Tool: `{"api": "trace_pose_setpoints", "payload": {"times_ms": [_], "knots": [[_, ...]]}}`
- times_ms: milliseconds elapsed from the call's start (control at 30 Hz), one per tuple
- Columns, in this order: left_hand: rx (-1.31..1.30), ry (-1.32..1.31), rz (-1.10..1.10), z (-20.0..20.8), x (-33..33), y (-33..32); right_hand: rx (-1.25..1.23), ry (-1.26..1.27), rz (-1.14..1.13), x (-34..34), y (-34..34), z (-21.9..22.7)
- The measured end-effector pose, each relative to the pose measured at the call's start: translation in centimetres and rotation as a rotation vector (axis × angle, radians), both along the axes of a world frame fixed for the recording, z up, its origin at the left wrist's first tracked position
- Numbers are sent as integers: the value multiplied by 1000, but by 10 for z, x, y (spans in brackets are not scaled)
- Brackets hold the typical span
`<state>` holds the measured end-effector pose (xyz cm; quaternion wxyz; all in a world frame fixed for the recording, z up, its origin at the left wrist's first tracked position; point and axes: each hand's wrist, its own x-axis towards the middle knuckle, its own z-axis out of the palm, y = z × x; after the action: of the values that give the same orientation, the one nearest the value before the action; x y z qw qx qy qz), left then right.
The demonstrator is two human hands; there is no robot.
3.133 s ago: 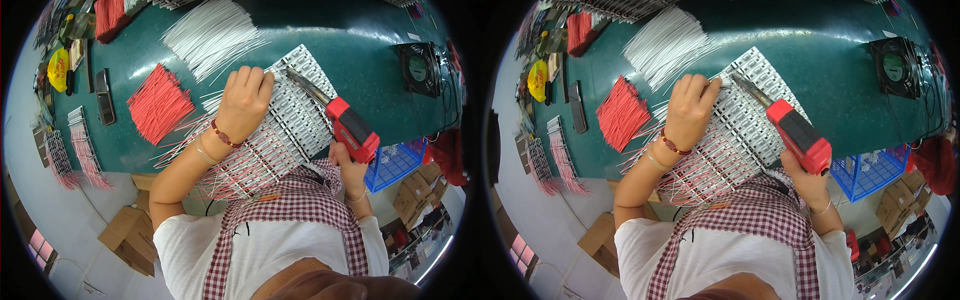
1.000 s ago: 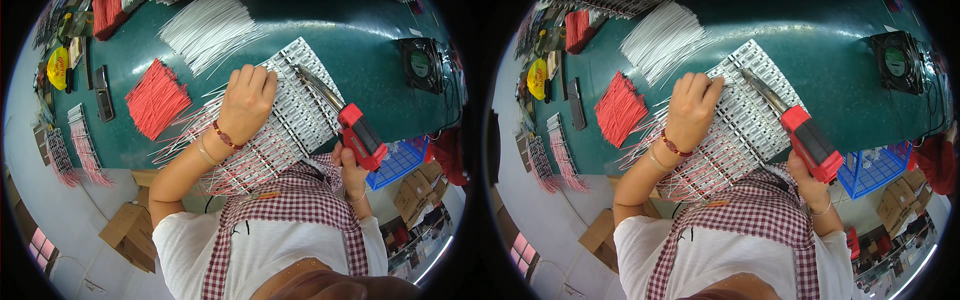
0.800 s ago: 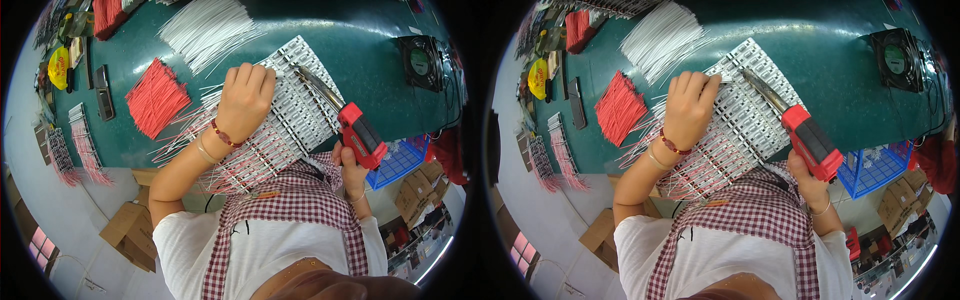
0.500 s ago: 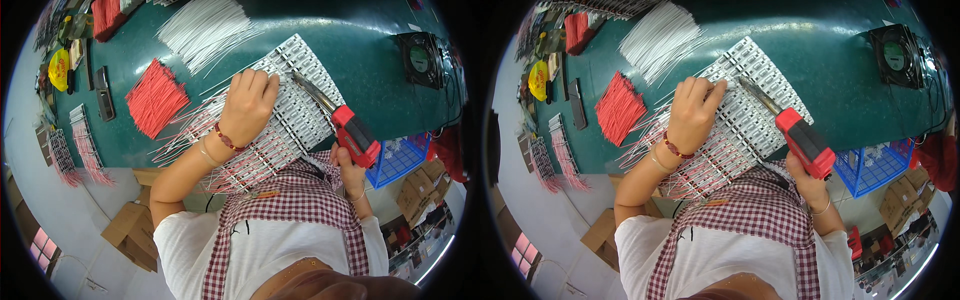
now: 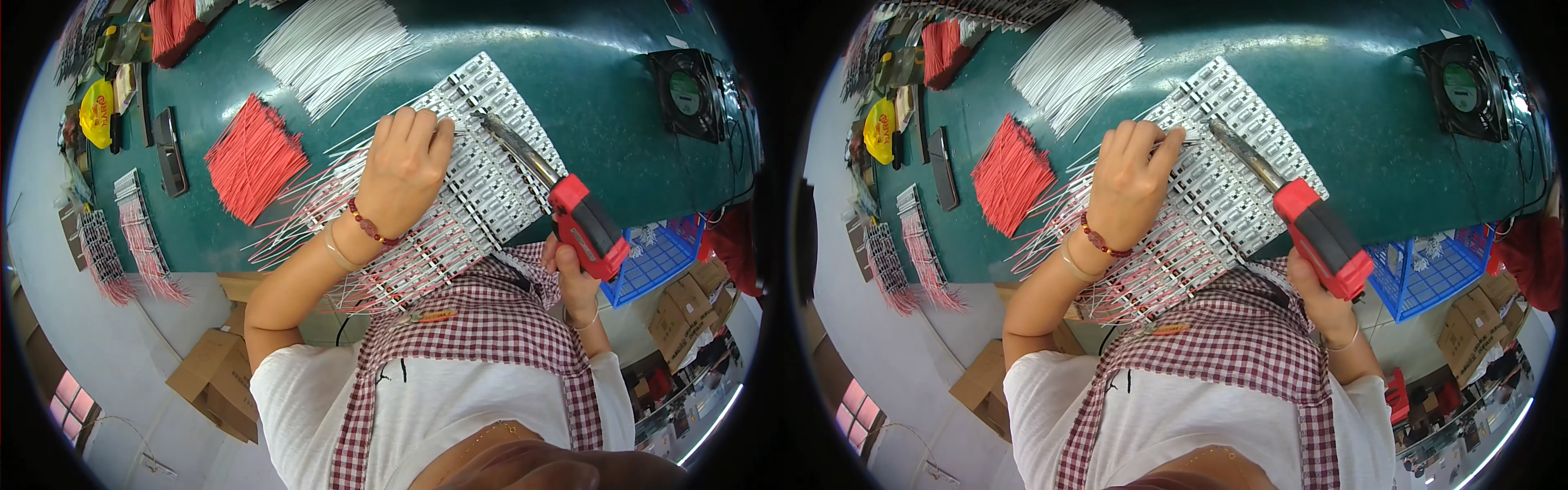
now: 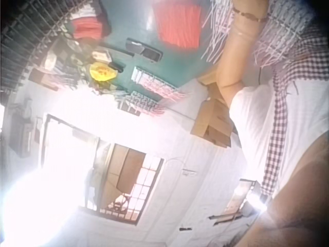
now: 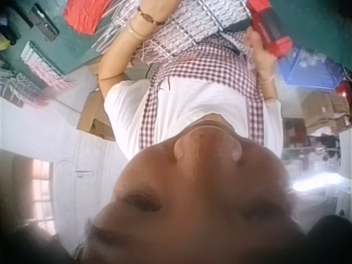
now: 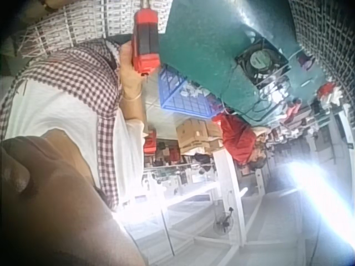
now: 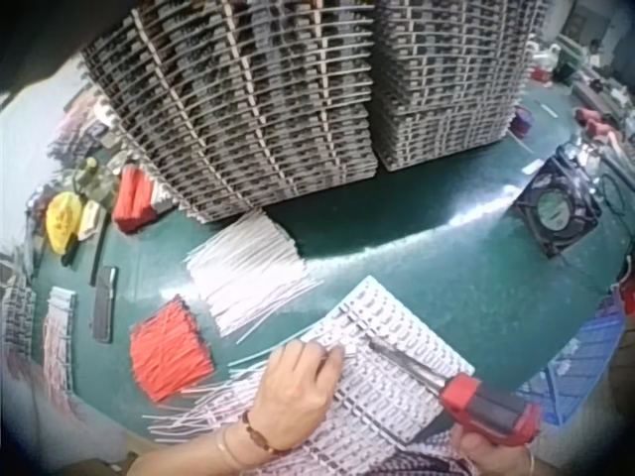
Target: The person uses a soldering iron to attach red and white wires to a grid-like circuit board. They repeatedly pick up individual wires, place them onto the board, and apply the soldering iron to secure them. The process is repetitive and involves handling the wires and the tool with both hands.
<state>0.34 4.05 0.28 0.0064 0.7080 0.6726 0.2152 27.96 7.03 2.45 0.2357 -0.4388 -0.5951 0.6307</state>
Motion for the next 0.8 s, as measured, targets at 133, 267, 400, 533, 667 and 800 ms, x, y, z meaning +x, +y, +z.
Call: {"api": "trace_pose_setpoints", "payload": {"times_ms": [133, 267, 400, 533, 667, 800], "knots": [[60, -15, 2, 0, -1, 0, 16, -8, -8, 0, -2, -1], [109, 15, -9, 5, 1, -2, -14, 36, -7, 5, -2, 0], [49, -60, -44, -1, 8, -5, -21, 28, 16, 9, -2, -3], [34, -57, -39, -1, 9, -5, 23, -25, 36, 16, -7, -12], [32, -61, -44, -1, 10, -4, 99, -89, 71, 24, -8, -22], [14, -46, -35, 0, 11, -4, 71, -71, -9, 18, -8, -12]]}}
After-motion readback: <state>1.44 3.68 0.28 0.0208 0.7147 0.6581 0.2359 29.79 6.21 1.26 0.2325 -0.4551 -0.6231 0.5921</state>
